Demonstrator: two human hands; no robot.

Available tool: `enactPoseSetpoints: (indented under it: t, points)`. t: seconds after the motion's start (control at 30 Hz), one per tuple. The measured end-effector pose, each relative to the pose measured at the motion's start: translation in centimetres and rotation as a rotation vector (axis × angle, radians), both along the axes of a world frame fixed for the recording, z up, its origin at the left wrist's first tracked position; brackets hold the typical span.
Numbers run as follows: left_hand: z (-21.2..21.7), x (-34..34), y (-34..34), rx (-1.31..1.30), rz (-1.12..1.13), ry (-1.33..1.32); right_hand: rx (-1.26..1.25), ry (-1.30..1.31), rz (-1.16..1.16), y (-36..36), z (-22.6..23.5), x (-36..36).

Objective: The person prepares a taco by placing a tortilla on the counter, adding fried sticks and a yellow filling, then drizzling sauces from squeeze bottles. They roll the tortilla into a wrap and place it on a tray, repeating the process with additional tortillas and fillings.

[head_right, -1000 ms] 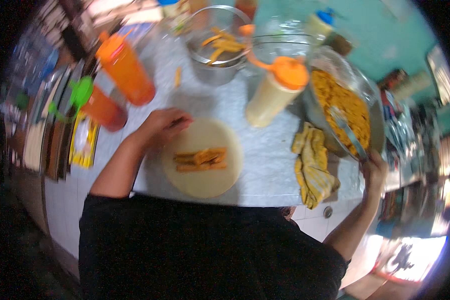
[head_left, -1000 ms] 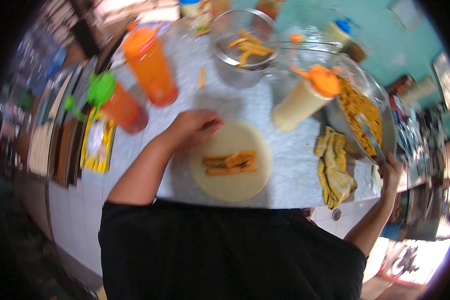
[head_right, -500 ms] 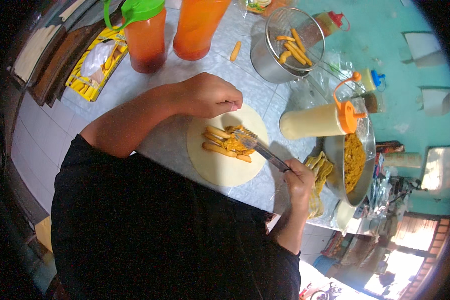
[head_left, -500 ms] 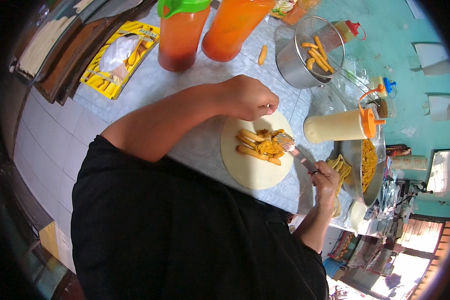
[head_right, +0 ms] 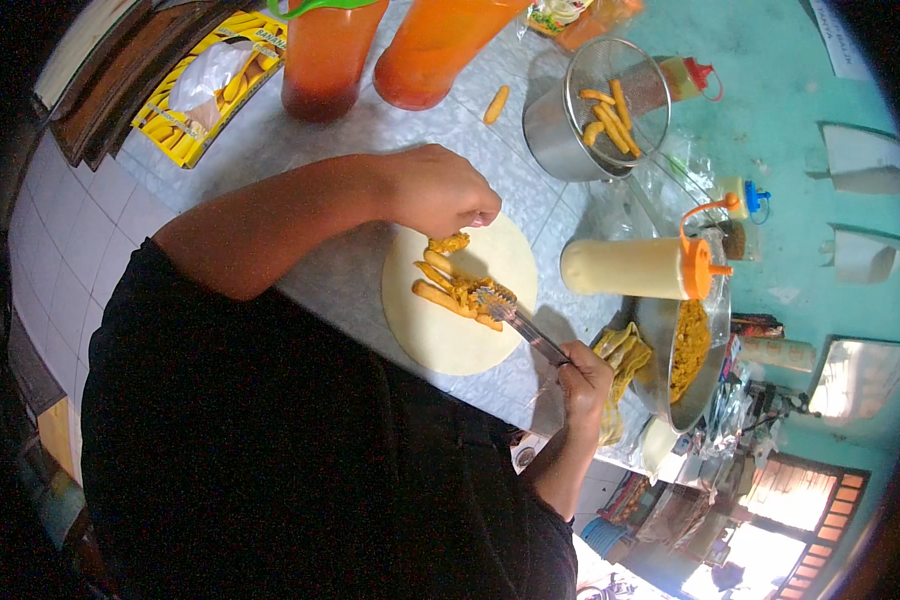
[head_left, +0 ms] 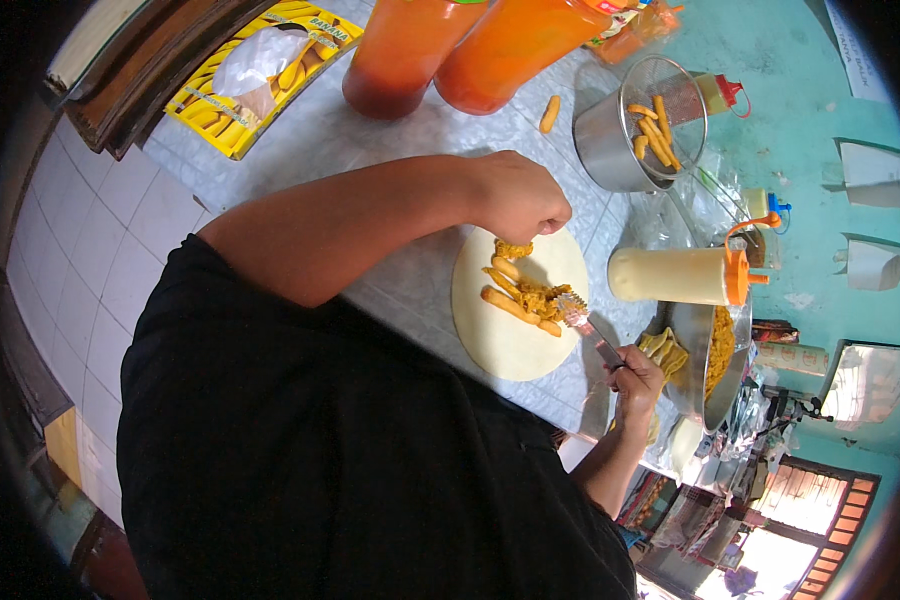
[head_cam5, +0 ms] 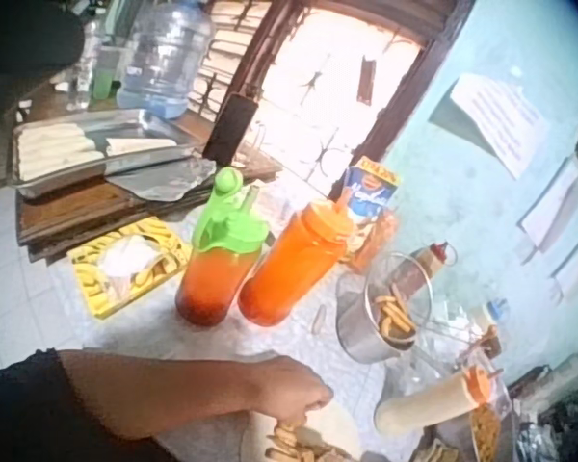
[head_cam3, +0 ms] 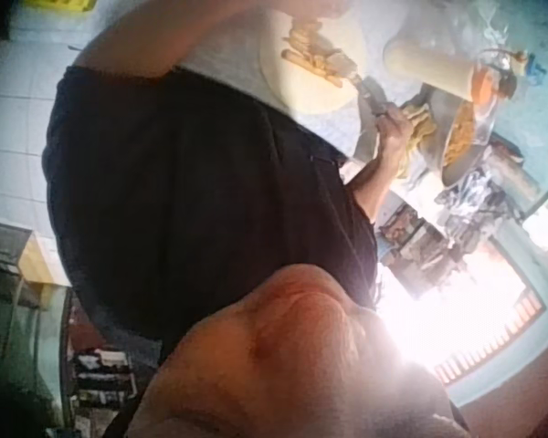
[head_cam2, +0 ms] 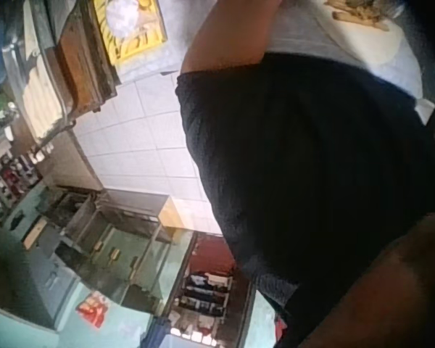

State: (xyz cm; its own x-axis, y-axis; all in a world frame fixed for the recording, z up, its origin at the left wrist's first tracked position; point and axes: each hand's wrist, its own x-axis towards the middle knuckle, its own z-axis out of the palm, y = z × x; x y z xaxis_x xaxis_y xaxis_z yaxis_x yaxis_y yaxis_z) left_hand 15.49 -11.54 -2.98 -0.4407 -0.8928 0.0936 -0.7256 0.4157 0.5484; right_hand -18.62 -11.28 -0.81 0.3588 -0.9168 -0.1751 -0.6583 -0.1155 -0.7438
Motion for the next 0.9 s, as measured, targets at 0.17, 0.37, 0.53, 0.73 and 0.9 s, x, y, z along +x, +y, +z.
enactPoseSetpoints:
  t: [0.17,0.37,0.53,0.73,0.9]
  points:
    - [0.0,0.2,-0.2,0.021,0.019,-0.016,-0.395,0.227,0.091,0.8,0.0,1.2]
    - [-0.4,0.2,-0.2,-0.015,0.021,-0.006,-0.788,0.488,0.298,1.5,2.9,3.7]
    - [-0.3,0.1,-0.2,-0.014,0.007,-0.023,-0.906,0.543,0.396,2.0,5.2,5.4]
    - [0.2,0.1,-0.1,0.036,0.0,-0.036,-0.901,0.518,0.422,1.6,5.4,5.3]
    - [-0.3,0.2,-0.3,0.007,0.01,-0.014,-0.831,0.452,0.323,0.6,5.5,4.7]
